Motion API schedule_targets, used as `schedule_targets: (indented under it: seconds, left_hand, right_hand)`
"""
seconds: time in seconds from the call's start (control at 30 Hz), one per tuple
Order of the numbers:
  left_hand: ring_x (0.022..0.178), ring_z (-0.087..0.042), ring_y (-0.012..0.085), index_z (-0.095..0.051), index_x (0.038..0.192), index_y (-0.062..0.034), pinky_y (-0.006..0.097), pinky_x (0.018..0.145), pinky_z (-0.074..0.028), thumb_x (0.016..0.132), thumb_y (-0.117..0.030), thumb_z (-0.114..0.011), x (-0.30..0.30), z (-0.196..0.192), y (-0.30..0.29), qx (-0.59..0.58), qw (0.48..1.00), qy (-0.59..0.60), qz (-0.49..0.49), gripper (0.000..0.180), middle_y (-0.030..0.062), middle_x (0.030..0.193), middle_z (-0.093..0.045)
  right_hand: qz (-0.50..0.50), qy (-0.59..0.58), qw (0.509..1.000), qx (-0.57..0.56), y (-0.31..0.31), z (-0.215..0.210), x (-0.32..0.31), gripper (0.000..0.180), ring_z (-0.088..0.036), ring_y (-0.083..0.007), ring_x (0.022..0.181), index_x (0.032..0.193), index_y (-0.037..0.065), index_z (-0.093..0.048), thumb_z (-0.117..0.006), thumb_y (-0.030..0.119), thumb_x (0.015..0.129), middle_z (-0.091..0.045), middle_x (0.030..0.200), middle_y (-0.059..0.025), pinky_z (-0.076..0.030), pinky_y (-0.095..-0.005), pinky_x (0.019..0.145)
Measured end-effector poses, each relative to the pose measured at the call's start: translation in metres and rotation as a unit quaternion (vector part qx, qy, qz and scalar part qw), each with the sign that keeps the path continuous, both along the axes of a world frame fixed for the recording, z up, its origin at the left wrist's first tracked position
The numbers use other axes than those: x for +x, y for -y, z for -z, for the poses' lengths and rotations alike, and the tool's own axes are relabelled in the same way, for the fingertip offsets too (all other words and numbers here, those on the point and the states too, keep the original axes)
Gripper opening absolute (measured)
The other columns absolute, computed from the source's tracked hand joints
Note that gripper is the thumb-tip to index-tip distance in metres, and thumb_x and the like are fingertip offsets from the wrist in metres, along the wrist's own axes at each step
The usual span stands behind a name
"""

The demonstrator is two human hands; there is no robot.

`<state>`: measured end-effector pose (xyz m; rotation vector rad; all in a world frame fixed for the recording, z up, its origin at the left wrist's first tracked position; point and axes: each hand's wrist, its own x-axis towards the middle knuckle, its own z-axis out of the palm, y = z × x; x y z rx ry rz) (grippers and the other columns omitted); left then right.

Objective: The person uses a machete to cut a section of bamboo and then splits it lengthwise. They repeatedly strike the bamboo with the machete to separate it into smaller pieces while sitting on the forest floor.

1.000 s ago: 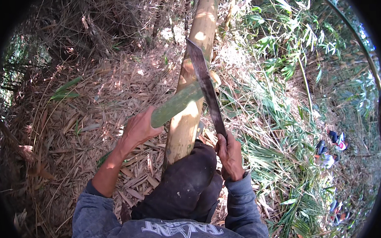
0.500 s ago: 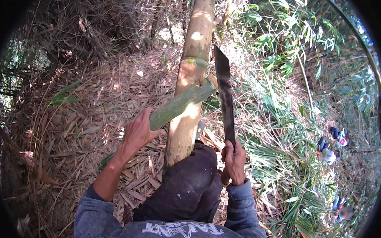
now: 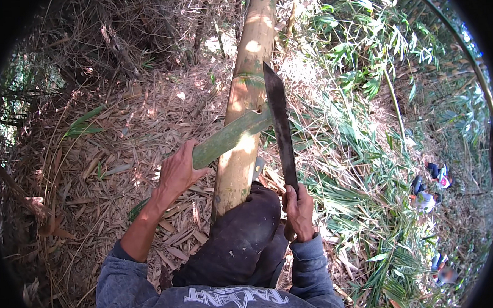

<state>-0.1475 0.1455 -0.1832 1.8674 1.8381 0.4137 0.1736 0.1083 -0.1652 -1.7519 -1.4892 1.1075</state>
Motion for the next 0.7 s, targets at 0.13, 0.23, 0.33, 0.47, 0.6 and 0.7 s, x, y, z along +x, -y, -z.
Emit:
schedule_targets:
  seconds: [0.13, 0.23, 0.33, 0.47, 0.6, 0.7]
  left_hand:
    - [0.095, -0.065, 0.0389, -0.044, 0.126, -0.0052, 0.046, 0.078, -0.054, 0.070, -0.031, -0.085, 0.0003, -0.0009, -0.0005, -0.018, 1.000, 0.005, -0.009, 0.074, 0.0197, 0.112, -0.062]
    - [0.099, -0.065, 0.0405, -0.043, 0.129, -0.0064, 0.047, 0.081, -0.053, 0.070, -0.033, -0.085, -0.0015, 0.0009, -0.0008, -0.032, 0.999, 0.012, -0.011, 0.078, 0.0204, 0.117, -0.062]
    - [0.097, -0.065, 0.0396, -0.044, 0.127, -0.0059, 0.047, 0.079, -0.054, 0.070, -0.032, -0.085, -0.0017, 0.0007, -0.0001, -0.015, 1.000, 0.010, -0.006, 0.076, 0.0198, 0.114, -0.062]
    - [0.093, -0.066, 0.0385, -0.045, 0.124, -0.0049, 0.045, 0.075, -0.054, 0.070, -0.031, -0.085, -0.0010, 0.0002, -0.0003, 0.000, 1.000, 0.011, -0.002, 0.072, 0.0192, 0.108, -0.063]
    - [0.092, -0.066, 0.0383, -0.045, 0.124, -0.0053, 0.046, 0.075, -0.053, 0.070, -0.032, -0.085, -0.0020, 0.0024, 0.0009, 0.009, 1.000, 0.016, -0.003, 0.072, 0.0193, 0.108, -0.063]
    - [0.094, -0.066, 0.0376, -0.045, 0.125, -0.0057, 0.045, 0.077, -0.054, 0.071, -0.032, -0.085, -0.0018, 0.0021, 0.0009, 0.002, 1.000, 0.017, -0.002, 0.072, 0.0186, 0.109, -0.064]
  right_hand:
    - [-0.003, 0.003, 1.000, -0.010, -0.0007, -0.0008, -0.0011, 0.026, -0.052, -0.0130, 0.049, 0.091, -0.001, -0.058, -0.053, 0.022, 0.101, -0.057, 0.059, -0.0058, -0.039, -0.0301, 0.046]
    - [-0.001, -0.009, 1.000, -0.022, -0.0014, -0.0024, -0.0022, 0.026, -0.050, -0.0085, 0.052, 0.092, 0.000, -0.058, -0.053, 0.024, 0.102, -0.056, 0.061, -0.0021, -0.039, -0.0269, 0.047]
    - [-0.004, -0.005, 1.000, -0.012, -0.0020, -0.0018, -0.0024, 0.026, -0.051, -0.0107, 0.051, 0.091, -0.001, -0.058, -0.053, 0.023, 0.102, -0.056, 0.060, -0.0041, -0.039, -0.0286, 0.046]
    - [-0.009, 0.018, 1.000, 0.014, -0.0023, -0.0004, -0.0033, 0.026, -0.053, -0.0153, 0.048, 0.090, -0.002, -0.058, -0.053, 0.022, 0.101, -0.057, 0.057, -0.0079, -0.039, -0.0319, 0.046]
    - [0.001, 0.009, 1.000, -0.003, -0.0026, -0.0039, -0.0056, 0.027, -0.053, -0.0159, 0.048, 0.090, -0.002, -0.058, -0.053, 0.022, 0.101, -0.057, 0.057, -0.0083, -0.039, -0.0326, 0.046]
    - [0.001, 0.001, 1.000, -0.019, -0.0026, -0.0075, -0.0064, 0.028, -0.051, -0.0093, 0.053, 0.091, 0.000, -0.058, -0.053, 0.025, 0.102, -0.057, 0.062, -0.0032, -0.040, -0.0276, 0.048]
